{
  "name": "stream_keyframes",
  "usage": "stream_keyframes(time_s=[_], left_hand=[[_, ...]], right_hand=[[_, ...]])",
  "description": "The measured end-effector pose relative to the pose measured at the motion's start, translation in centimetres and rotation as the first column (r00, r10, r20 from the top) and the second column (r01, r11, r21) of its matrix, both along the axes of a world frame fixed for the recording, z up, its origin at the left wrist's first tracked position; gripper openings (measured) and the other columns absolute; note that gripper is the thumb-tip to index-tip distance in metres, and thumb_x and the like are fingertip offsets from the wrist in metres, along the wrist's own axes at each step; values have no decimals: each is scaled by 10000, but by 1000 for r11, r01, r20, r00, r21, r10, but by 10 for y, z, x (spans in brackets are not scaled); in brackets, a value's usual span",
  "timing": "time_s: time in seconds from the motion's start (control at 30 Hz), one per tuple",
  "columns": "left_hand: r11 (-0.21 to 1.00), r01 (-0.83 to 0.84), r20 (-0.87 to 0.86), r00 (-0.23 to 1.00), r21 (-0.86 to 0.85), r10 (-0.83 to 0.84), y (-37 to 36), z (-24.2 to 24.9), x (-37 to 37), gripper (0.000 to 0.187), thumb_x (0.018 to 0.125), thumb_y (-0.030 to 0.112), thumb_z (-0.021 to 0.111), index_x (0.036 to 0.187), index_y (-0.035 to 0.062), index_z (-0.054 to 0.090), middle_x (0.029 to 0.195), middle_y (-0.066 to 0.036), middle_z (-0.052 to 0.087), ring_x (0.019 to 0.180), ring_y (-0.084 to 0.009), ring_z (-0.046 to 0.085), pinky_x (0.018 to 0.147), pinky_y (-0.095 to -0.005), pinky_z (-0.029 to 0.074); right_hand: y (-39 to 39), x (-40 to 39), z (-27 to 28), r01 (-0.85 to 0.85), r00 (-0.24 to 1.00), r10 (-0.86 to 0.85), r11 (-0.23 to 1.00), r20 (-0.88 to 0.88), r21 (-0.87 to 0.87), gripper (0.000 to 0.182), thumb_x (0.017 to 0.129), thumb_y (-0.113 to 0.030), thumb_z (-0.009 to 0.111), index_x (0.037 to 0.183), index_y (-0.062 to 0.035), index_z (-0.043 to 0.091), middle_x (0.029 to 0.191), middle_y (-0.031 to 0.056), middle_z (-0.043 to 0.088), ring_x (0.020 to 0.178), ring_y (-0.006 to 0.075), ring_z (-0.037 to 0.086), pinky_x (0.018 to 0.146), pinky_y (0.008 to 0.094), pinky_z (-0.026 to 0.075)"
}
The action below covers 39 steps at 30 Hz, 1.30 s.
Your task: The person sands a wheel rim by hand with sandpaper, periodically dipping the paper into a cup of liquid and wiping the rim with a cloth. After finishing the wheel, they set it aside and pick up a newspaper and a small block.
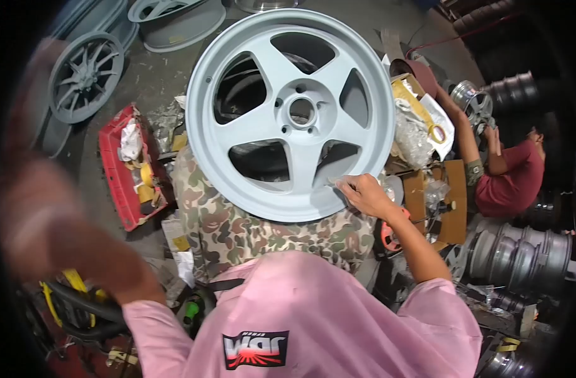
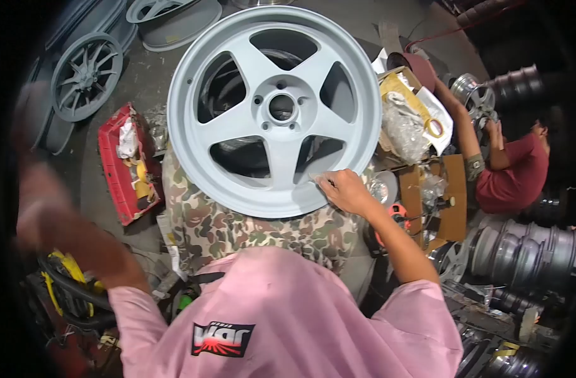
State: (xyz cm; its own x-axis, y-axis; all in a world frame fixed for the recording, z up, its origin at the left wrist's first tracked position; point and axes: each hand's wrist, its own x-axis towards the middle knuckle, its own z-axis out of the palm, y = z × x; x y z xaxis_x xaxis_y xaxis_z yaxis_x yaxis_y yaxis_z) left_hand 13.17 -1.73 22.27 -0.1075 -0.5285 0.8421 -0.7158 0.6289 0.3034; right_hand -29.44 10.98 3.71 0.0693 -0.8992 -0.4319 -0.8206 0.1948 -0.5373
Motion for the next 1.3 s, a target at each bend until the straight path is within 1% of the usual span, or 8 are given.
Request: stream_keyframes(time_s=[0.13, 0.33, 0.63, 0.77, 0.8, 0.9, 1.27, 1.3], left_hand=[[881, -59, 84, 990, -470, 111, 13, 83, 54, 329, 947, 59, 493, 1158, -51, 720, 1119, -146, 741, 1090, -228, 702, 978, -366, 538], [817, -177, 142, 943, -548, 300, 48, 118, 70, 303, 966, 93, 535, 1175, -41, 709, 1130, -140, 730, 1098, -220, 686, 973, -363, 529], [785, -152, 122, 953, -601, 278, 44, 90, 46, 282, 995, 143, 598, 1200, -25, 693, 1145, -132, 713, 1109, -209, 663, 965, -357, 514], [942, -325, 212, 918, -85, 336, 19, -30, 19, 281, 1007, 166, 626, 1211, -19, 686, 1151, -129, 705, 1114, -204, 653, 962, -355, 507], [956, -20, -9, 1000, 293, 24, 10, -43, -38, 281, 1026, 162, 623, 1239, -10, 688, 1196, -129, 711, 1099, -203, 656, 952, -351, 509], [430, 284, -355, 930, 857, 93, 28, -189, -39, 301, 1080, 245, 584, 1198, -30, 618, 991, -98, 663, 801, -149, 673, 697, -286, 592], [391, 288, -389, 897, 874, 211, -2, -210, -52, 380, 1073, 274, 590, 889, -54, 640, 709, -70, 614, 577, -145, 596, 454, -341, 499], [735, 92, -159, 987, 672, 21, -47, -261, -26, 405, 1043, 258, 628, 815, -75, 597, 639, -115, 545, 580, -163, 490, 531, -394, 434]], right_hand=[[8, -12, 3, 99, 994, -104, 985, -23, -144, 319, 1027, -256, 588, 1118, 6, 747, 723, 277, 634, 690, 445, 637, 707, 475, 511], [4, -46, -19, -54, 994, 4, 886, -110, -460, 262, 995, -191, 616, 1127, -11, 755, 922, 271, 693, 867, 443, 674, 777, 470, 527], [-84, -143, -19, 174, 843, -530, 438, -97, -882, 278, 1031, -203, 585, 1011, 46, 707, 953, 267, 682, 888, 455, 657, 784, 500, 495], [-150, -166, -30, 203, 903, -429, 464, -18, -862, 333, 1049, -272, 567, 1027, 23, 720, 914, 269, 690, 873, 470, 653, 795, 527, 489], [-166, -168, -30, 213, 906, -422, 459, -1, -862, 333, 1049, -272, 567, 1027, 23, 720, 914, 269, 690, 873, 470, 653, 795, 527, 489], [-205, -168, -26, 220, 911, -405, 638, -78, -738, 389, 1063, -331, 545, 1097, 9, 730, 966, 274, 712, 932, 476, 671, 842, 523, 504], [-173, -152, -47, 413, 844, -532, 573, 62, -708, 379, 1045, -333, 579, 1092, 9, 736, 1071, 280, 715, 1034, 485, 671, 889, 522, 521], [-162, -154, -51, 420, 826, -563, 585, 24, -694, 373, 1040, -326, 586, 1057, 16, 735, 1048, 287, 713, 1018, 490, 668, 871, 537, 517]])
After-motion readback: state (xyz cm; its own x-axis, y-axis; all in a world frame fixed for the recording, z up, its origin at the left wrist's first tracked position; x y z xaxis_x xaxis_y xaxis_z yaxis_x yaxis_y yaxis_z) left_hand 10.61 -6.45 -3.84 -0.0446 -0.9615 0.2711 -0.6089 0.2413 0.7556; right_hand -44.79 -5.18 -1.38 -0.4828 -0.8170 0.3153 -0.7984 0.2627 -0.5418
